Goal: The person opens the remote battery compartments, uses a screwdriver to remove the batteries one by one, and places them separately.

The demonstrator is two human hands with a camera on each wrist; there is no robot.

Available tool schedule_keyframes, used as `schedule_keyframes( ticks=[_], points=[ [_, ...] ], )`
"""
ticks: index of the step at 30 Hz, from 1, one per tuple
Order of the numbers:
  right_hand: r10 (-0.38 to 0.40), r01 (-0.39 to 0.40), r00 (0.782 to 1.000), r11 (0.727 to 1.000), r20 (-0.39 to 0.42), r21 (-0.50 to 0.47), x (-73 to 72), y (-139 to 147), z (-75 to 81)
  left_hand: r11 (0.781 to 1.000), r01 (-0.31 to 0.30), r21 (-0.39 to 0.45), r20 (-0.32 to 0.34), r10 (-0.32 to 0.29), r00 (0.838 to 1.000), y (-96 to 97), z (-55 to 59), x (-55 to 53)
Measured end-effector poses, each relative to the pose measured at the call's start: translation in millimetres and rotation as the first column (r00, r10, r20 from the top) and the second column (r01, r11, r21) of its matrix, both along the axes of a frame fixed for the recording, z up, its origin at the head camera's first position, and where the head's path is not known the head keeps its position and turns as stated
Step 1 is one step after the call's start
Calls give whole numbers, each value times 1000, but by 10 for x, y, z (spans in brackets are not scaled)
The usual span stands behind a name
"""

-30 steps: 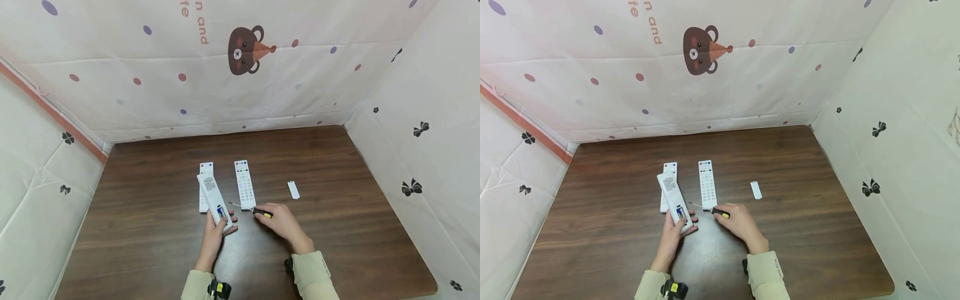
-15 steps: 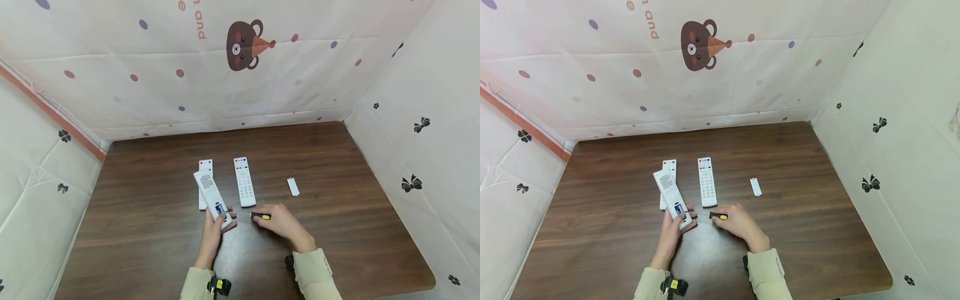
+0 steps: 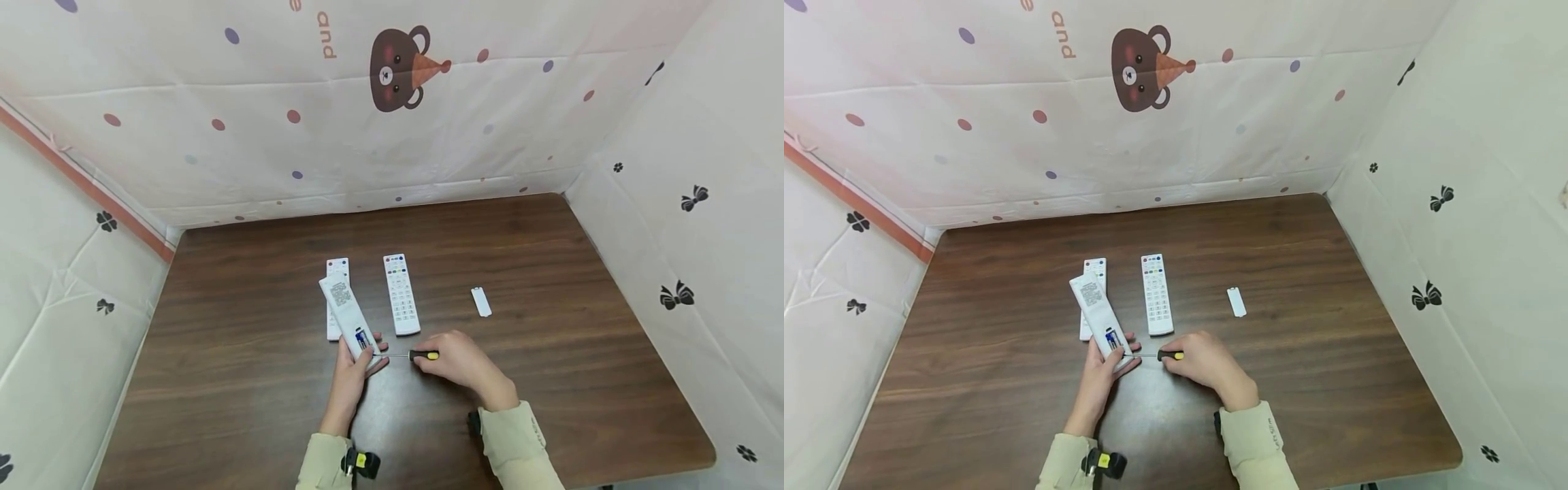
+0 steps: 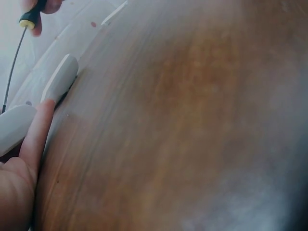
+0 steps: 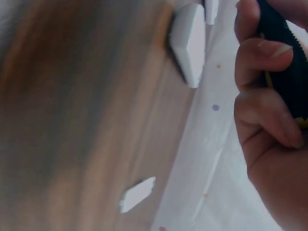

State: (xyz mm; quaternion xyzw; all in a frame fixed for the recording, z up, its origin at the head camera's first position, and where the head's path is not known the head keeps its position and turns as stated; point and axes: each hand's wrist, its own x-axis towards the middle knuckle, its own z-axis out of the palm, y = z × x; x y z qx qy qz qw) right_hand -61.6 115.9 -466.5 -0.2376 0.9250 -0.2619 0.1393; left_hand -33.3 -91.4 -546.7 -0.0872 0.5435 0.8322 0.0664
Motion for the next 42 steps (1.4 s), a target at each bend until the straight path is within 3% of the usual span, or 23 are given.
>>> schedule_keyframes(
  ticks=[7,19,33,42],
  points=[
    [14,-9,998,997,-66,72,20,-67,126,1000,-4,-8,-12,4,1000,10,-18,1],
    [4,2,997,997,-73,79,17,-83,183,999,7,-48,7,-7,1000,5,0,-20],
    [-24,28,999,995,-41,97,2,-113,232,999,21,-42,17,-20,1000,1,2,-25],
    [-71,67,997,989,21,132,30,-200,272,995,50,-91,47,-46,998,-3,0,-34]
  ],
)
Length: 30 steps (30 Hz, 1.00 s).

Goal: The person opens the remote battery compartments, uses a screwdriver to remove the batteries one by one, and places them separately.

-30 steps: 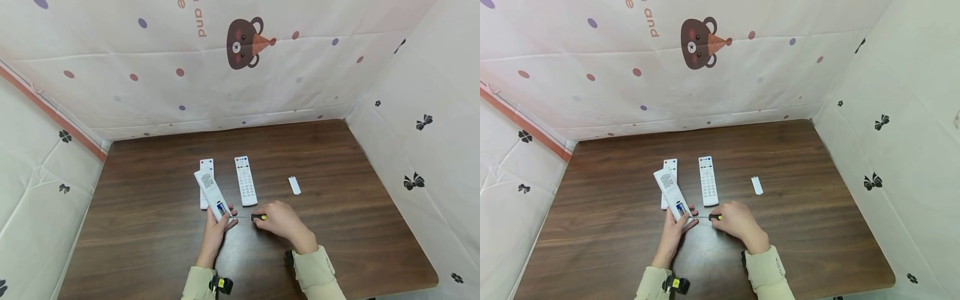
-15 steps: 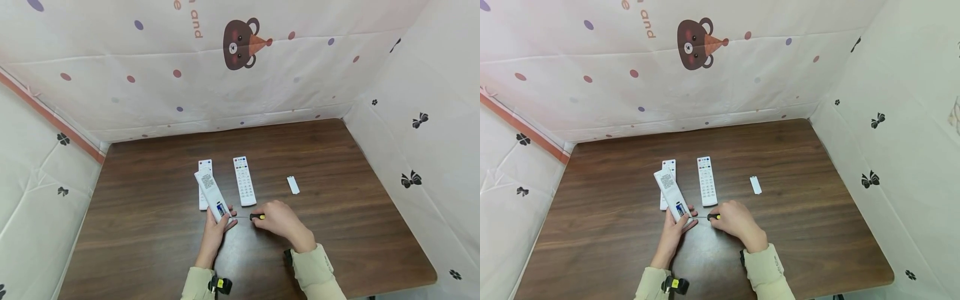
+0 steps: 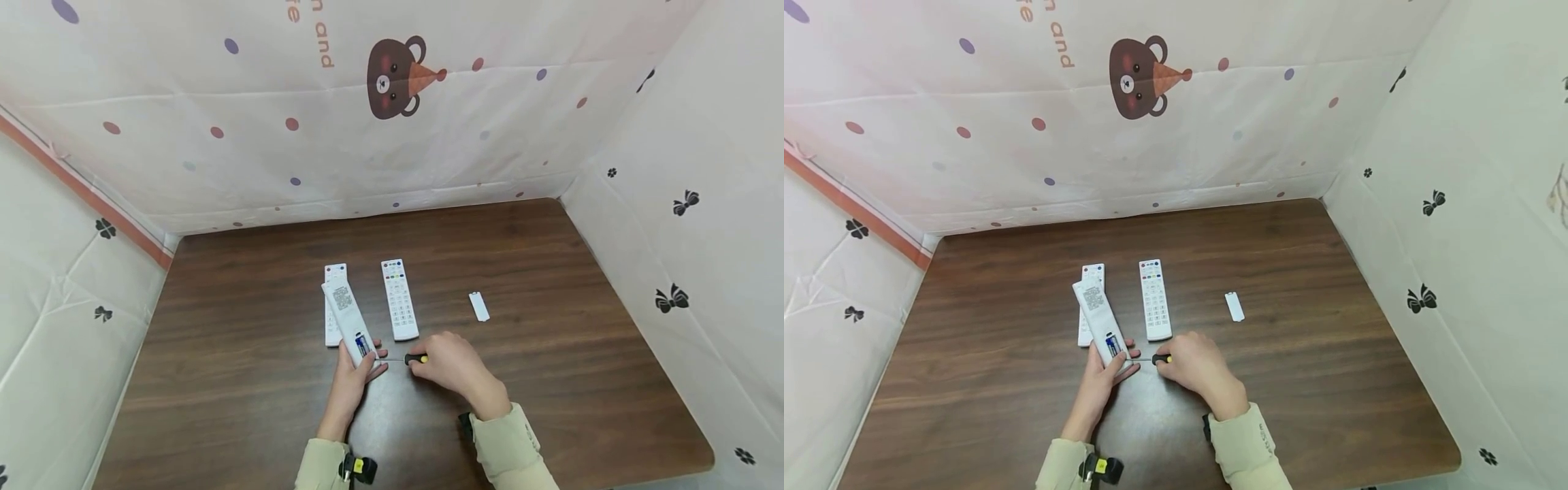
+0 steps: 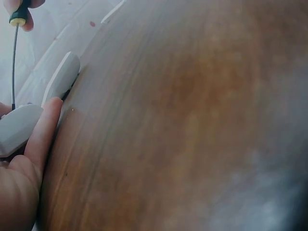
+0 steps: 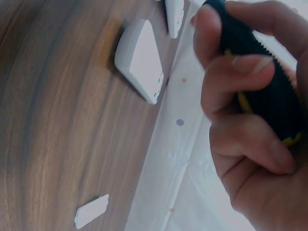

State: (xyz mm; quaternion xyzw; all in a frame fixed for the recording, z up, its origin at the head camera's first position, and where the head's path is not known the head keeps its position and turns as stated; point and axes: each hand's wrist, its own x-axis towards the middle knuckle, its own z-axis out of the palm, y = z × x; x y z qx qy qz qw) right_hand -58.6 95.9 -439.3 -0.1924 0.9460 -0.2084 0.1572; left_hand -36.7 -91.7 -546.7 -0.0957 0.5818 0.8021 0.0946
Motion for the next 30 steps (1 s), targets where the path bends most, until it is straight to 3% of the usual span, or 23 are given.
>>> schedule_keyframes(
  ticks=[9,23,30],
  points=[
    [70,-68,996,997,-54,35,48,-80,15,999,-25,23,-5,25,1000,-11,6,3],
    [55,-57,986,998,-159,-8,77,-77,-64,999,-46,15,-34,46,998,-1,-24,17],
    [54,-60,982,998,-183,-27,70,-71,-60,997,-53,55,-34,55,998,-5,8,15]
  ],
)
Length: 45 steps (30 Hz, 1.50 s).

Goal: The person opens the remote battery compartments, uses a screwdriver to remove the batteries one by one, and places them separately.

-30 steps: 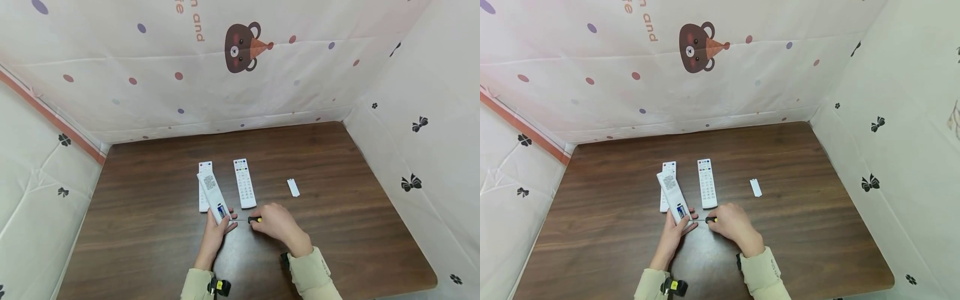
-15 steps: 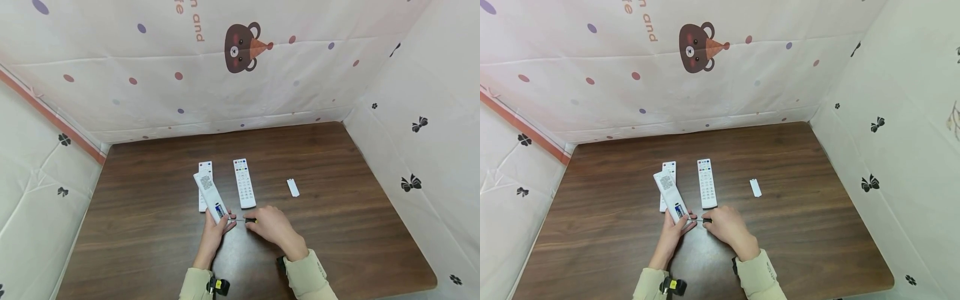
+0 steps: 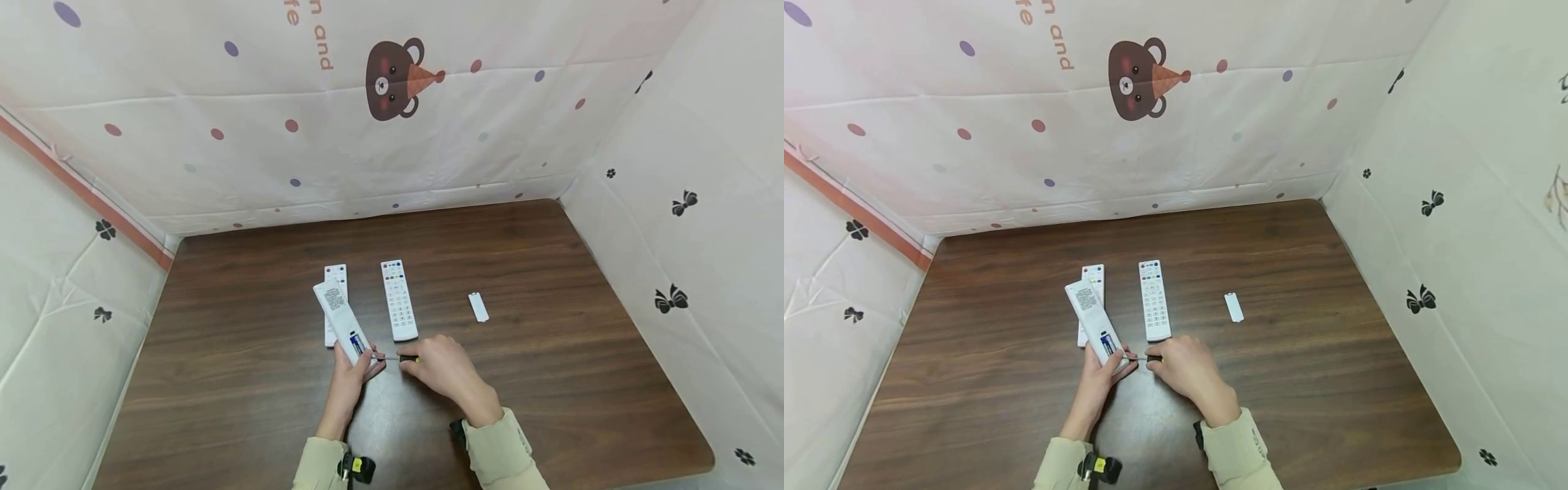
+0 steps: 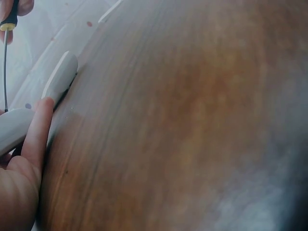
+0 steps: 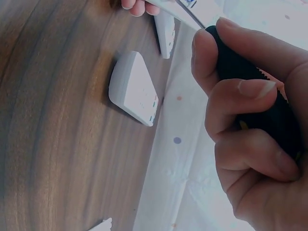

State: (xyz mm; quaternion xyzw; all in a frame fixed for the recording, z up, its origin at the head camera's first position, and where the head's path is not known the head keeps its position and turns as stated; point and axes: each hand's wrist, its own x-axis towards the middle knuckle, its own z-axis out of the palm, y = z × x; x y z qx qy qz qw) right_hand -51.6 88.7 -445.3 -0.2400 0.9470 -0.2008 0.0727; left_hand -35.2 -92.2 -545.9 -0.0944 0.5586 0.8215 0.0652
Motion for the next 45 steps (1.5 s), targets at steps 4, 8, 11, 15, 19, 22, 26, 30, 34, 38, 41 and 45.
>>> schedule_keyframes(
  ticks=[4,8,11,15,19,22,26,30,34,38,41,45],
  points=[
    [0,0,1000,1000,-2,-8,2,5,9,1000,-3,3,2,3,1000,3,9,-3],
    [3,-3,1000,1000,-5,-18,0,14,-9,1000,-10,4,-10,10,1000,2,-22,-2],
    [5,-5,1000,1000,-9,-27,-3,22,-24,1000,-14,12,-10,14,1000,2,-29,-1],
    [10,-11,1000,999,-23,-49,-14,33,-53,999,-26,28,-22,27,999,6,-32,-3],
    [14,-16,999,997,-38,-75,-19,47,-91,999,-37,21,-34,38,999,14,-33,-6],
    [17,-21,999,996,-44,-84,-21,58,-113,999,-45,16,-32,46,998,18,-39,-8],
    [22,-26,999,995,-37,-94,-21,72,-121,998,-52,23,-30,53,998,22,-47,-10],
    [26,-30,999,994,-34,-103,-17,87,-118,998,-59,28,-30,60,998,25,-51,-8],
    [26,-30,999,994,-43,-104,-14,102,-118,997,-64,31,-37,65,997,26,-54,-4],
    [28,-34,998,994,-58,-104,-13,112,-115,997,-66,47,-40,68,997,19,-74,-7],
    [34,-40,998,994,-60,-106,-12,121,-117,997,-64,46,-41,66,997,15,-89,-8],
    [37,-42,998,993,-51,-115,2,123,-123,998,-59,33,-43,60,997,3,-101,4]
  ],
)
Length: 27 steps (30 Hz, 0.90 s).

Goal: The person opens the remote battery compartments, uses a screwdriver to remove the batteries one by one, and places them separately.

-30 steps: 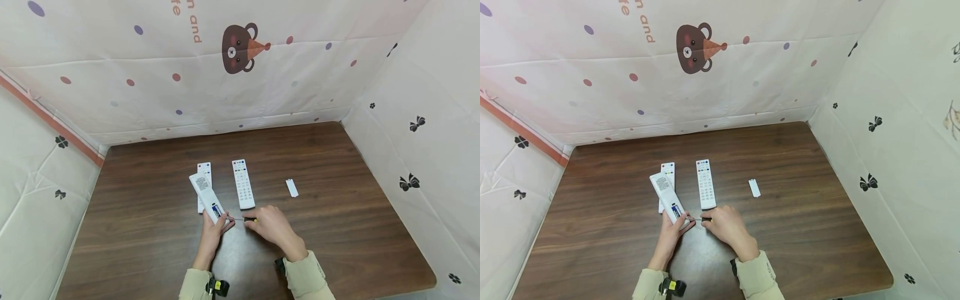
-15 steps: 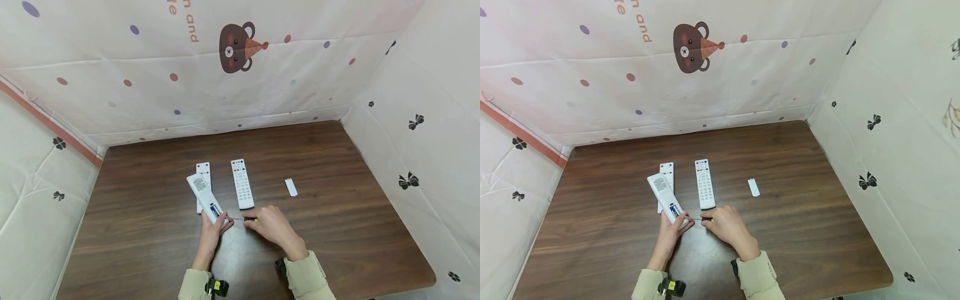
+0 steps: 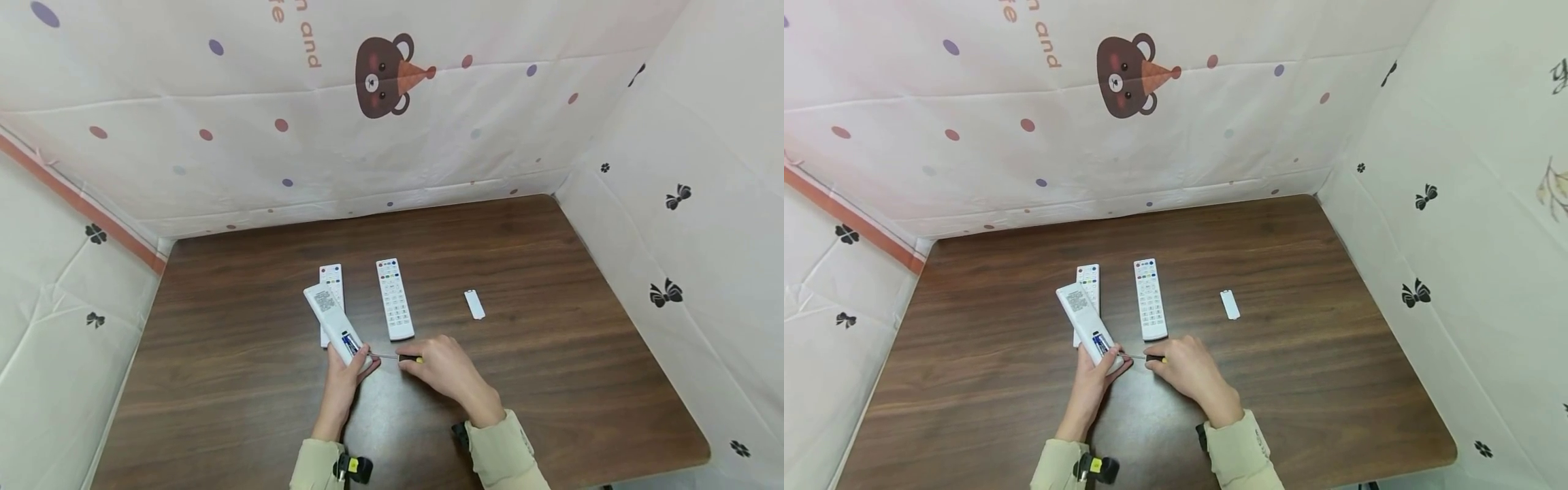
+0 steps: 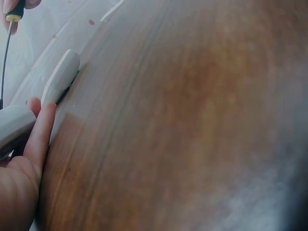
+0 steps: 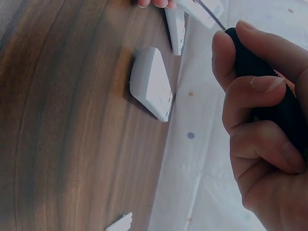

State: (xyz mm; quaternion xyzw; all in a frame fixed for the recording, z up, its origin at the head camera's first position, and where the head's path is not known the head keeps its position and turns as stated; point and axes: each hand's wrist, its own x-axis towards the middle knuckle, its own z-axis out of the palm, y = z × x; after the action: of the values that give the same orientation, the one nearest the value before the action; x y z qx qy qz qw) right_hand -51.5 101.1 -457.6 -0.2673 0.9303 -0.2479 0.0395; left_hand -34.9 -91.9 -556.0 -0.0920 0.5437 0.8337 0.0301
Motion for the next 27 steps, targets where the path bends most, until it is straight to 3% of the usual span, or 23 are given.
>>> schedule_keyframes(
  ticks=[13,22,27],
  points=[
    [25,-25,999,1000,-23,-9,9,30,104,999,28,44,-8,-28,1000,-13,70,24],
    [47,-47,999,999,15,6,5,23,121,993,61,97,-7,-61,998,-53,48,28],
    [8,-9,997,1000,71,13,8,47,131,993,80,92,-12,-79,997,-61,51,32]
  ],
)
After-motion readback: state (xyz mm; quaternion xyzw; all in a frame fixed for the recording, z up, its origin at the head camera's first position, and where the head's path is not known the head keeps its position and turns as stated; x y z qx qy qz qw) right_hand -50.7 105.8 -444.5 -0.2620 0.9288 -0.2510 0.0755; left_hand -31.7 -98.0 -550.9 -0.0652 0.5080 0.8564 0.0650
